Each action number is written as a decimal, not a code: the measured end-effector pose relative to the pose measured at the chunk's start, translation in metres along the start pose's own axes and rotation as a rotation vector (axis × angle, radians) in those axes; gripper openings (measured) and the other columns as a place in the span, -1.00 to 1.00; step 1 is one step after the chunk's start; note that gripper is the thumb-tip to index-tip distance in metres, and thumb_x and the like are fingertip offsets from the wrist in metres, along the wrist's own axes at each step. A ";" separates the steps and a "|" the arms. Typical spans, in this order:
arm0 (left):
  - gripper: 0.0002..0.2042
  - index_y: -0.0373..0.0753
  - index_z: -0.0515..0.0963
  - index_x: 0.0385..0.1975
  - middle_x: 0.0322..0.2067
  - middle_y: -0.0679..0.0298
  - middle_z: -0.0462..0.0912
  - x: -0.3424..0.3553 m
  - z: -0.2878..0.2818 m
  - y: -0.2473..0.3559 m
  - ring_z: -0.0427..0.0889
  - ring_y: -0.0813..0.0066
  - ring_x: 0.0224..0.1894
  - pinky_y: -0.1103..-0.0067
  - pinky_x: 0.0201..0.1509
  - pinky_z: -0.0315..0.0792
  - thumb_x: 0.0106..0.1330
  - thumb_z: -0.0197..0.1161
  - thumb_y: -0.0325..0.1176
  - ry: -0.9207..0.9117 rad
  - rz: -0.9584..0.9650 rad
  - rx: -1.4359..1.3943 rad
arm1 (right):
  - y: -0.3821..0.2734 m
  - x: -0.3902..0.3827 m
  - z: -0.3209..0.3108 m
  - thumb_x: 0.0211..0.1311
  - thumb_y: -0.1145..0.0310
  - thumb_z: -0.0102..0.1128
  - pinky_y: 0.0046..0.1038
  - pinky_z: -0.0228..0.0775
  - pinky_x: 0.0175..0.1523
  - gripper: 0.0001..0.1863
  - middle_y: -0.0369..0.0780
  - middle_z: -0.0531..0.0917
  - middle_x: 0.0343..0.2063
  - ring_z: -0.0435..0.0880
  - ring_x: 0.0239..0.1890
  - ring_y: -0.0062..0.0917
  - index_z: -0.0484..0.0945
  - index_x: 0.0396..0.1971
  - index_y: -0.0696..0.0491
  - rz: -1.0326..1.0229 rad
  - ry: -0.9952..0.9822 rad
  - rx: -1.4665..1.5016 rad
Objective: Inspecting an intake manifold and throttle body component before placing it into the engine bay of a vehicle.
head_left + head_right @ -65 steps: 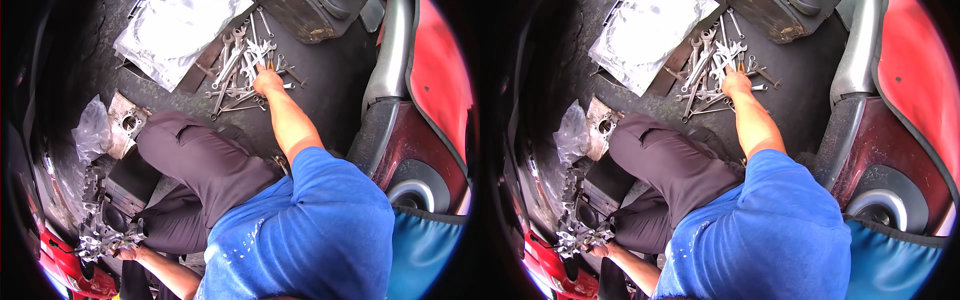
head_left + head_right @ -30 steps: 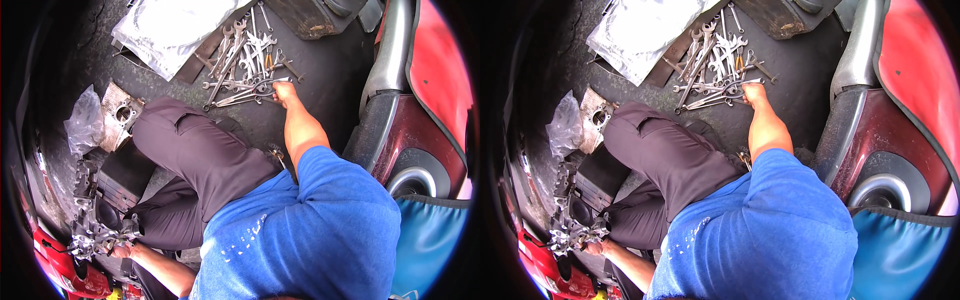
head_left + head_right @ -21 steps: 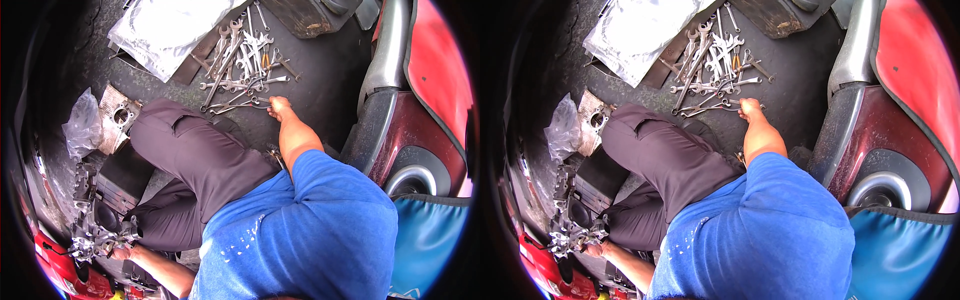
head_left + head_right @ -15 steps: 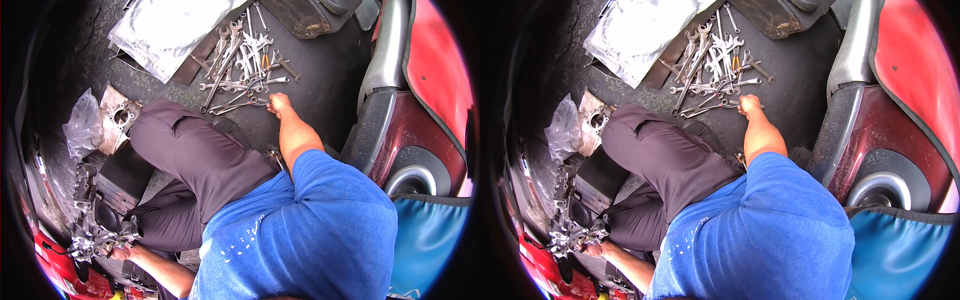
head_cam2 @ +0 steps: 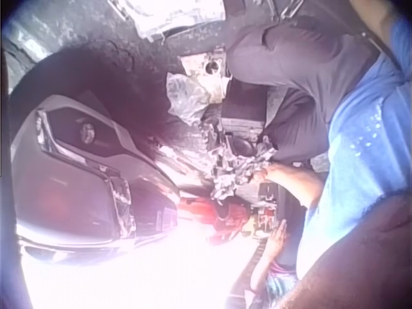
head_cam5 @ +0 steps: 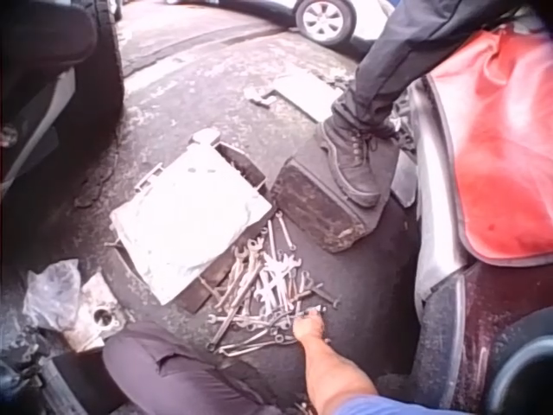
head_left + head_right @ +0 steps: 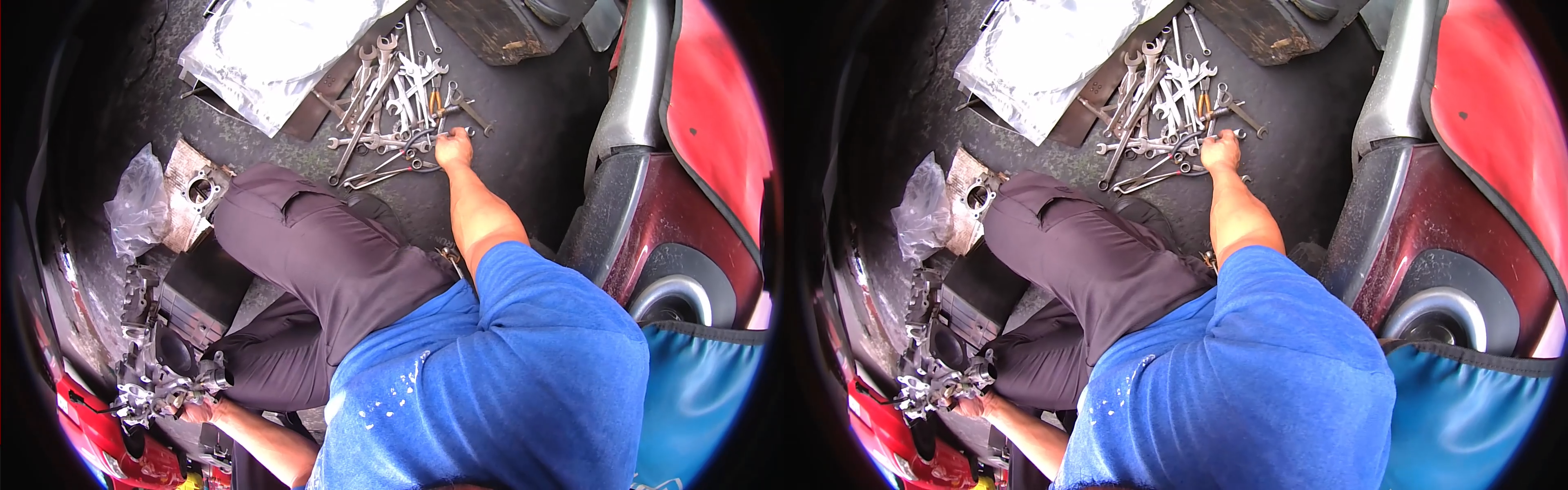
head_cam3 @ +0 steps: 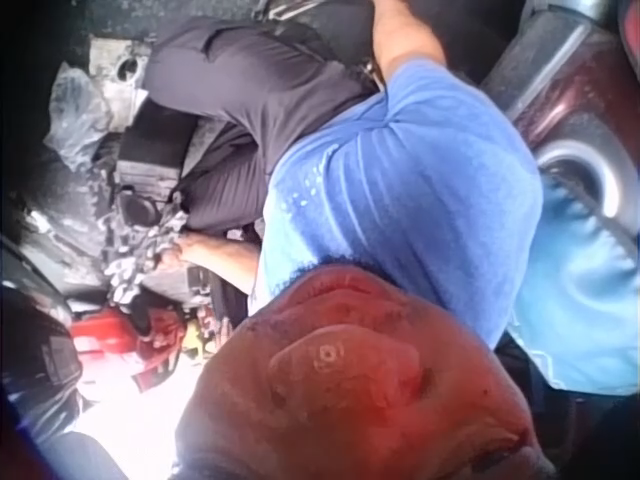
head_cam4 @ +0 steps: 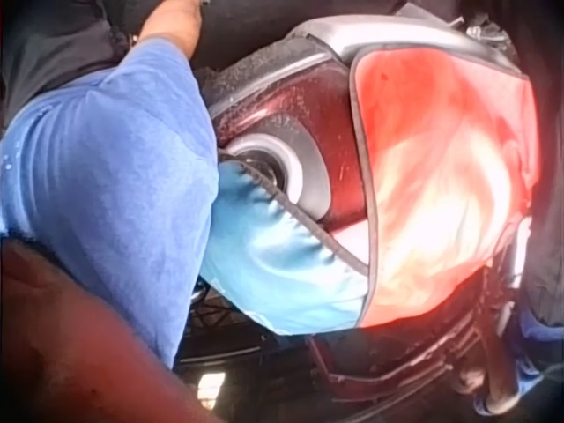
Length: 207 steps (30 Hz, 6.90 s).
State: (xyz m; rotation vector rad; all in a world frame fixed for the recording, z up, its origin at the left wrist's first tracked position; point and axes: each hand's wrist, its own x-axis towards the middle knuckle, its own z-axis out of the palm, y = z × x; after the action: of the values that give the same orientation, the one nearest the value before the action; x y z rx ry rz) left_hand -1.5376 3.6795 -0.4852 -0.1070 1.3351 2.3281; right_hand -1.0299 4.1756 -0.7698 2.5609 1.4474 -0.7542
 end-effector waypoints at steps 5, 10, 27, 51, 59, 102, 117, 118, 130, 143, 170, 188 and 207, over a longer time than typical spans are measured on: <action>-0.58 -0.16 0.50 0.11 0.11 0.28 0.58 -0.001 -0.001 0.002 0.58 0.40 0.04 0.14 0.21 0.40 0.24 0.30 -0.27 0.013 0.026 0.014 | -0.033 -0.004 -0.002 0.11 0.06 0.38 -0.28 0.47 0.11 -0.53 0.00 0.71 -0.16 0.69 -0.02 -0.17 0.56 -0.13 0.11 -0.004 -0.169 0.032; -0.58 -0.16 0.50 0.11 0.11 0.28 0.58 0.007 0.005 -0.009 0.58 0.40 0.04 0.14 0.21 0.41 0.24 0.30 -0.27 0.009 0.022 -0.002 | -0.003 0.044 0.009 0.13 0.26 0.33 -0.31 0.54 -0.10 -0.72 -0.02 0.72 -0.34 0.74 -0.25 -0.28 0.57 -0.28 0.14 -0.059 -0.135 0.217; -0.64 -0.22 0.59 -0.15 -0.15 0.23 0.68 -0.012 0.047 -0.026 0.61 0.24 -0.07 0.23 0.13 0.44 0.04 0.35 -0.22 0.320 -0.067 0.060 | 0.019 0.080 -0.012 -0.02 0.34 0.26 -0.33 0.43 0.19 -0.35 -0.01 0.64 0.05 0.65 0.06 -0.30 0.47 0.17 0.20 0.185 0.033 0.230; -0.66 -0.16 0.61 -0.03 -0.01 0.27 0.67 -0.019 0.038 -0.004 0.61 0.28 0.05 0.20 0.22 0.43 0.23 0.34 -0.19 0.056 -0.096 0.079 | -0.067 0.010 -0.002 0.07 0.25 0.37 -0.17 0.28 0.23 -0.50 0.01 0.47 -0.05 0.44 0.10 -0.11 0.53 0.02 0.10 -0.447 0.456 0.050; -0.58 -0.18 0.57 0.04 0.04 0.22 0.64 -0.018 0.032 -0.004 0.57 0.24 0.11 0.18 0.26 0.39 0.22 0.37 -0.17 0.008 -0.157 0.061 | -0.182 -0.043 -0.014 0.26 0.36 -0.01 -0.21 0.36 0.28 -0.45 -0.01 0.52 0.13 0.49 0.23 -0.14 0.37 0.30 -0.08 -0.883 -0.349 -0.604; -0.58 -0.17 0.60 0.04 0.00 0.21 0.68 -0.019 0.023 -0.003 0.63 0.22 0.06 0.14 0.24 0.43 0.19 0.36 -0.17 0.038 -0.142 0.020 | -0.153 -0.046 0.007 0.20 0.33 0.24 -0.27 0.52 -0.27 -0.77 -0.08 0.68 -0.44 0.70 -0.38 -0.26 0.59 -0.27 0.20 -0.351 -0.347 0.230; -0.65 -0.21 0.60 -0.06 -0.10 0.17 0.70 -0.054 0.156 0.095 0.70 0.23 -0.09 0.25 0.03 0.59 0.20 0.30 -0.18 0.036 -0.312 -0.007 | -0.253 -0.229 -0.178 0.39 0.44 0.12 -0.51 0.49 -0.46 -0.84 -0.17 0.68 -0.40 0.67 -0.48 -0.50 0.47 -0.09 0.09 -0.215 -1.141 0.985; -0.68 -0.20 0.61 -0.11 -0.15 0.19 0.71 -0.056 0.177 0.105 0.70 0.23 -0.13 0.26 0.00 0.60 0.20 0.30 -0.18 0.056 -0.326 0.006 | -0.261 -0.235 -0.197 0.41 0.43 0.08 -0.50 0.46 -0.51 -0.85 -0.23 0.62 -0.48 0.62 -0.55 -0.52 0.45 -0.09 0.10 -0.294 -1.200 0.931; -0.43 -0.46 0.47 0.08 -0.11 0.03 0.68 -0.087 0.269 0.231 0.72 0.19 -0.14 0.32 -0.03 0.64 0.08 0.37 -0.26 -0.191 -0.350 -0.169 | -0.362 -0.495 -0.423 0.26 0.57 0.20 -0.51 0.40 -0.20 -0.57 -0.34 0.57 -0.41 0.50 -0.34 -0.61 0.53 0.16 0.18 -1.580 -1.054 0.372; -0.05 -0.56 0.32 0.23 0.10 -0.09 0.56 -0.143 0.381 0.360 0.63 0.17 0.09 0.35 0.27 0.45 -0.21 0.53 -0.15 -0.460 -0.414 0.038 | -0.442 -0.653 -0.604 0.14 0.41 0.36 -0.19 0.31 -0.33 -0.82 -0.10 0.49 -0.48 0.50 -0.42 -0.12 0.54 -0.47 0.16 -2.281 -0.678 0.046; -0.20 -0.37 0.42 0.17 0.02 0.16 0.61 -0.177 0.386 0.388 0.62 0.34 0.04 0.43 0.17 0.48 -0.07 0.58 -0.11 -0.375 0.001 0.122 | -0.370 -0.744 -0.626 0.28 0.43 0.25 -0.34 0.53 -0.23 -0.72 -0.12 0.67 -0.36 0.69 -0.35 -0.23 0.64 -0.03 0.11 -2.009 -0.759 0.118; -0.30 -0.36 0.42 0.13 -0.08 0.24 0.63 -0.177 0.391 0.394 0.61 0.43 -0.03 0.48 0.11 0.48 0.00 0.58 -0.19 -0.379 0.007 0.091 | -0.406 -0.751 -0.662 0.47 0.11 0.07 -0.48 0.39 -0.38 -0.72 -0.34 0.56 -0.51 0.57 -0.47 -0.64 0.49 -0.19 0.05 -1.555 -1.239 -0.300; -0.46 -0.30 0.47 0.01 -0.20 0.28 0.62 -0.174 0.396 0.374 0.63 0.45 -0.15 0.50 -0.04 0.53 0.07 0.51 -0.23 -0.282 0.002 0.071 | -0.384 -0.743 -0.617 0.22 0.40 0.24 -0.22 0.48 -0.20 -0.87 -0.11 0.53 -0.40 0.61 -0.29 -0.17 0.52 -0.35 0.12 -2.261 -0.291 0.202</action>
State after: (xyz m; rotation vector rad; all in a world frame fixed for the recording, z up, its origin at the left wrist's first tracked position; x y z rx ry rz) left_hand -1.4780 3.7896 0.0729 0.2368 1.2713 2.1963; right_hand -1.4354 4.0072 0.1725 -0.3822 3.3954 -1.0439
